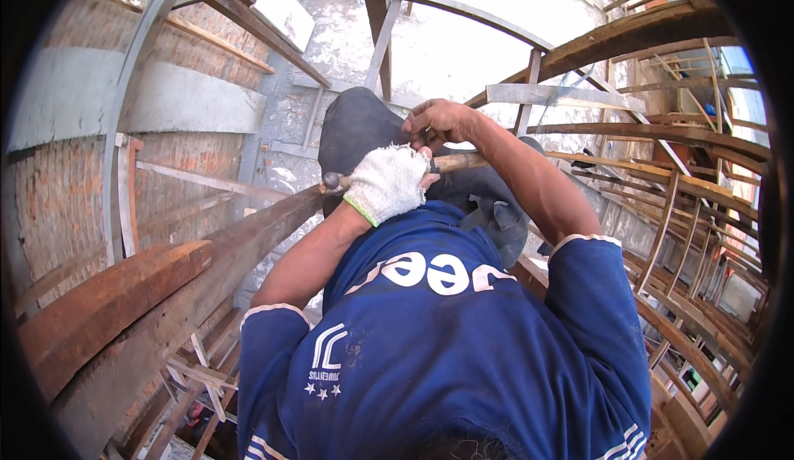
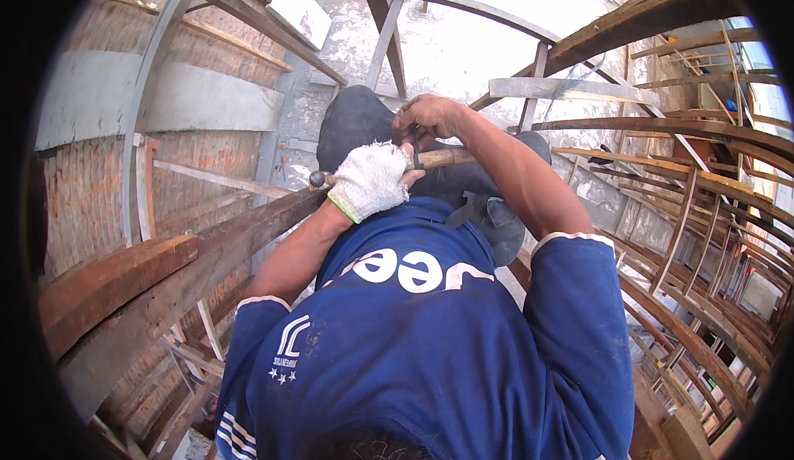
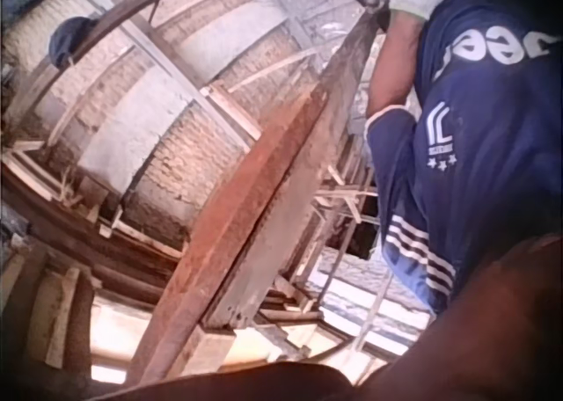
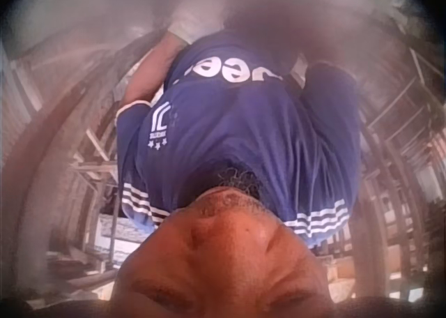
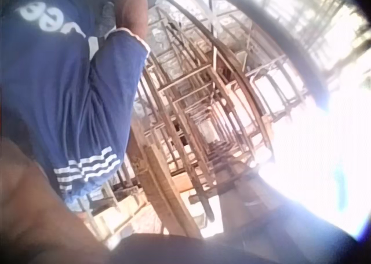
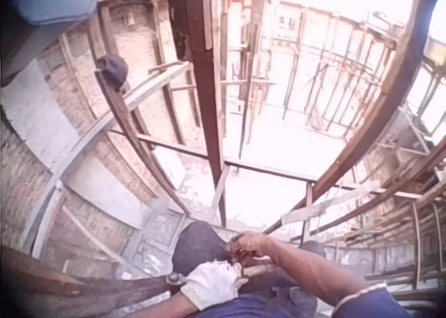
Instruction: The person shaves a wooden stick using a knife and then fits the sharpened end into a metal tube.
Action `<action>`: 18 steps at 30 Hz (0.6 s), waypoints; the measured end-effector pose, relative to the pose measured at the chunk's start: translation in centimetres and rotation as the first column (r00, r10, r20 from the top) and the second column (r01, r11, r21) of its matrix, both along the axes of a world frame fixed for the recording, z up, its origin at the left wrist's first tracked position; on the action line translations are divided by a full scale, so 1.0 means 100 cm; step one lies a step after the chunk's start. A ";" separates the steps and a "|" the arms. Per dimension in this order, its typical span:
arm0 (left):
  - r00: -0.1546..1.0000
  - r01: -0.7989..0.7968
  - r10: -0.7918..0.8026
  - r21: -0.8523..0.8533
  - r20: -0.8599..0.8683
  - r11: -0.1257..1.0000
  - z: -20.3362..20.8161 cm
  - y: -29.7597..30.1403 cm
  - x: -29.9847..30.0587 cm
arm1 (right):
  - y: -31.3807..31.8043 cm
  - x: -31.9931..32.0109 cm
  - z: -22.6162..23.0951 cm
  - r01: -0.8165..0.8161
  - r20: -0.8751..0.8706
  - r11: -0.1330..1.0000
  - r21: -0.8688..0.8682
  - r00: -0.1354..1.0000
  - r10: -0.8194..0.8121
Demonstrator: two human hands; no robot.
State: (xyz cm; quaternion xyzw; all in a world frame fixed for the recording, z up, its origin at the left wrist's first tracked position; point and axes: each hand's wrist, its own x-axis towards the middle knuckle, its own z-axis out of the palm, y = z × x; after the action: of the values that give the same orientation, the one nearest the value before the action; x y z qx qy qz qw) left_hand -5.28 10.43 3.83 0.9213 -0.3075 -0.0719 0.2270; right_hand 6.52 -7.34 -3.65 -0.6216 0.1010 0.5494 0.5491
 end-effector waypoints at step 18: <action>0.999 -0.034 0.033 -0.066 -0.018 0.997 -0.018 -0.001 -0.016 | -0.026 0.028 0.063 -0.095 0.376 0.991 0.097 0.925 0.052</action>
State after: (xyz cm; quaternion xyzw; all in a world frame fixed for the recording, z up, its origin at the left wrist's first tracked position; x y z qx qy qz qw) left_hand -6.85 10.37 2.06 0.9176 -0.2923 -0.0659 0.2611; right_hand 9.28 -9.91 2.63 -0.6857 -0.0599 0.4466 0.5716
